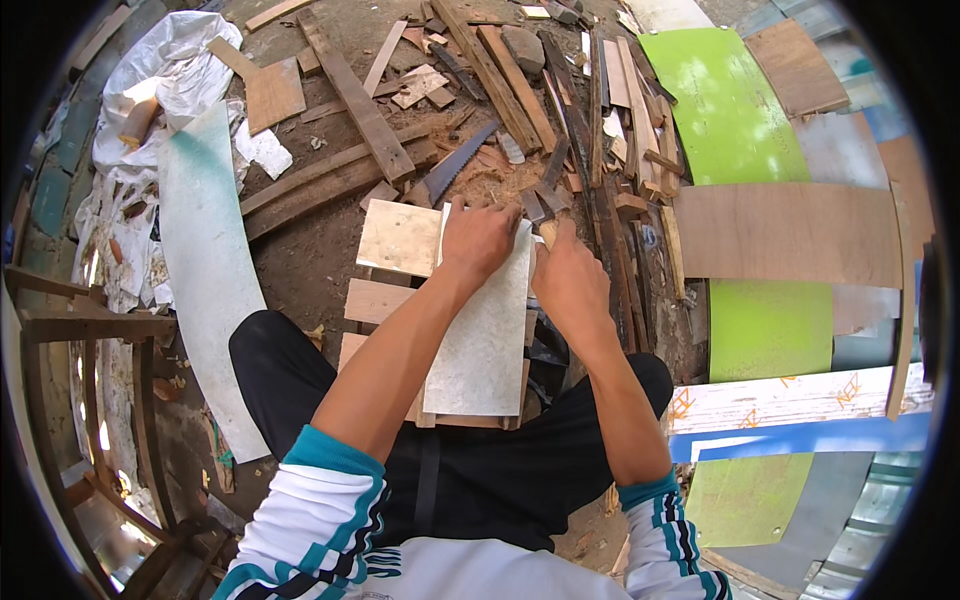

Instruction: The person sits on the ground and repeatedly strikes a rectangular tile with a hammer. They adjust the tile's position several times and continue hammering along its edges and surface.

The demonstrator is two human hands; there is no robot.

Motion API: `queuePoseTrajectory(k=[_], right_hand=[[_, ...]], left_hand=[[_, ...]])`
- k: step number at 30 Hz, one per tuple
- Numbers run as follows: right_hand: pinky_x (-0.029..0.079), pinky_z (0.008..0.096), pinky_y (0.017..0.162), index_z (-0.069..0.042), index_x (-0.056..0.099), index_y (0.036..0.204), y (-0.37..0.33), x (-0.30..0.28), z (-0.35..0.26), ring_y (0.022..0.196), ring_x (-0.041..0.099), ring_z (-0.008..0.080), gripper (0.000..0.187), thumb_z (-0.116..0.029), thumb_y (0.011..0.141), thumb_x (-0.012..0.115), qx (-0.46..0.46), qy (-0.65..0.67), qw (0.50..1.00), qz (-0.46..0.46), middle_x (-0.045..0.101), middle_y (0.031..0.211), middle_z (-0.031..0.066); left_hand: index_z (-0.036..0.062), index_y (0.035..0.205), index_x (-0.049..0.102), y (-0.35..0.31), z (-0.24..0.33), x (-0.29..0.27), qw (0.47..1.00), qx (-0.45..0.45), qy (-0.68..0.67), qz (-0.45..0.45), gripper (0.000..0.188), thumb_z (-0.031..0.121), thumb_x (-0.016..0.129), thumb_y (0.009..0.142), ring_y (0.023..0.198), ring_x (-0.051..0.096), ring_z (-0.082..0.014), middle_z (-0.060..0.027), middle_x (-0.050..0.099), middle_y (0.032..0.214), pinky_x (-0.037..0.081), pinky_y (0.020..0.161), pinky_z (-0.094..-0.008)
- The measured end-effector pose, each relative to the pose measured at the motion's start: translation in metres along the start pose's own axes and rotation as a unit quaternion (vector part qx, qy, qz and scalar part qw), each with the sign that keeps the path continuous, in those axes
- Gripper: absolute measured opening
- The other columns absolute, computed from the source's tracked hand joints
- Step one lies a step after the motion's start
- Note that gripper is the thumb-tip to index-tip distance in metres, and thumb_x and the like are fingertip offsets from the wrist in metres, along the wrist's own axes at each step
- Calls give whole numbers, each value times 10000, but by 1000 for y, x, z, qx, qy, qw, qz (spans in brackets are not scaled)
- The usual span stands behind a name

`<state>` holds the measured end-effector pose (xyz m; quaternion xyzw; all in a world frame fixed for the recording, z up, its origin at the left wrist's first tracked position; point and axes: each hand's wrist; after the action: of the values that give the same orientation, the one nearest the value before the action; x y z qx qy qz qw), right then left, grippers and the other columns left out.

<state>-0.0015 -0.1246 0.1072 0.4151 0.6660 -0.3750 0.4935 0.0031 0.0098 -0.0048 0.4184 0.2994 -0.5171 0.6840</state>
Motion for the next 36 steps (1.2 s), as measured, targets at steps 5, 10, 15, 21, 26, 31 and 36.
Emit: queuePoseTrajectory(k=[5,10,15,21,26,31,36], right_hand=[[508,602,771,42,489,1152,1,-10,5,906,649,558,334,-239,1010,601,37,75,996,36,677,921,354],[498,578,771,7,513,1196,6,-20,10,946,636,563,356,-284,1014,608,20,163,984,69,665,938,367],[502,581,791,23,509,1198,14,7,32,952,628,576,375,-289,1013,603,50,84,995,-11,661,958,377],[502,604,772,52,490,1190,3,-19,-2,920,633,574,354,-240,1015,588,28,170,983,69,660,968,380],[511,623,738,40,448,1219,-6,12,15,843,657,557,352,-189,995,595,-6,93,995,41,672,896,351],[514,601,730,55,463,1147,-6,2,10,860,654,555,331,-219,1014,592,11,106,993,55,663,861,361],[508,609,749,52,468,1134,-3,9,13,871,659,550,342,-239,1011,599,17,84,996,23,671,860,351]], left_hand=[[154,1010,726,1,-1,5,1000,4,-13,27,187,273,582,1000,944,670,-237,-55,748,894,406,872,-448],[165,1044,731,1,-1,5,1000,-3,-12,16,199,284,577,1005,960,677,-234,-64,753,920,398,886,-450],[159,1078,721,2,5,2,1000,-4,-28,6,213,286,562,1016,981,682,-249,-88,748,929,393,904,-455],[148,1099,708,1,-2,1,1000,-7,-13,4,223,288,551,1024,994,683,-262,-98,744,927,391,917,-469],[146,1087,702,3,0,0,1000,8,-14,-4,215,285,549,1025,990,681,-262,-99,744,916,388,920,-479],[152,1064,698,2,-1,-1,1000,-4,-14,-11,202,283,550,1024,975,678,-264,-95,745,890,387,918,-479],[146,1045,693,1,-1,1,1000,4,-24,1,204,287,546,1028,980,676,-268,-93,751,908,386,914,-476]])
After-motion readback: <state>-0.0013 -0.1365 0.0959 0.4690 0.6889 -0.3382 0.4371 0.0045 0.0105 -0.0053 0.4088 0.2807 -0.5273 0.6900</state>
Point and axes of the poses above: each hand's wrist, its own y-axis towards the middle knuckle, its own x-axis out of the palm, z = x × y
